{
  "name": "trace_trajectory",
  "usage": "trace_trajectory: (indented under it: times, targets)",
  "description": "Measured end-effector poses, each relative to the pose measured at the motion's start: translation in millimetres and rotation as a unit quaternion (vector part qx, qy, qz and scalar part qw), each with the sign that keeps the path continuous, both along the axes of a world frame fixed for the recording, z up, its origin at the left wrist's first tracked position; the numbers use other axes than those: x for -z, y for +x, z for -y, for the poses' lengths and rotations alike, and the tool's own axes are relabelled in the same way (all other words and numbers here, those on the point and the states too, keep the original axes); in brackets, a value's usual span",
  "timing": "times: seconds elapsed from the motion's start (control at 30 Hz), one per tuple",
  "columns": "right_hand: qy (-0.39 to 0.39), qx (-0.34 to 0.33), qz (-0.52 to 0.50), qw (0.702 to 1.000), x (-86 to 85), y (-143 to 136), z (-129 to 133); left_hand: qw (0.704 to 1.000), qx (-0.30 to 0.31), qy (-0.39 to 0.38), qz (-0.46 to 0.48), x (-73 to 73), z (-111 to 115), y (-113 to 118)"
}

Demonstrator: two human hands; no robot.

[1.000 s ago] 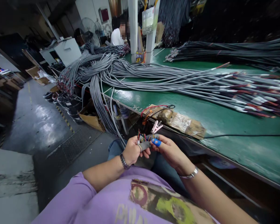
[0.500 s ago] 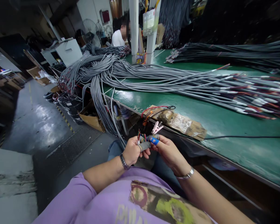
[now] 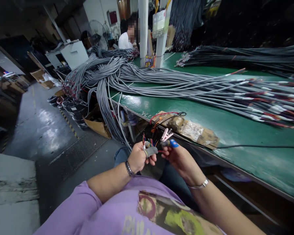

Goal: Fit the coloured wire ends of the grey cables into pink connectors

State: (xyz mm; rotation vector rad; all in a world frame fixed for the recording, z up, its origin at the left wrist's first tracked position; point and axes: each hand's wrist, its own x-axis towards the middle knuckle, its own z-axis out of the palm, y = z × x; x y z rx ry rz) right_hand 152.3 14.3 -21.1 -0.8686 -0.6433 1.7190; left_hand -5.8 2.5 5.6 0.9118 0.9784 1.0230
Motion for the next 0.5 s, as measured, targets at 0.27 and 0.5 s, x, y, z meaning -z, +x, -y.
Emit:
trace_trajectory:
  times: [0.27, 0.5]
  targets:
    - [0.018, 0.002, -0.016, 1.0, -14.5, 1.3, -24.7, 0.997, 0.044, -0.041, 0.049, -16.7, -9.7, 5.7]
    - [0.085, 0.084, 0.008, 0.993, -2.8, -15.0, -25.4, 0.996, 0.055, -0.042, 0.05, -10.4, -14.5, 13.0]
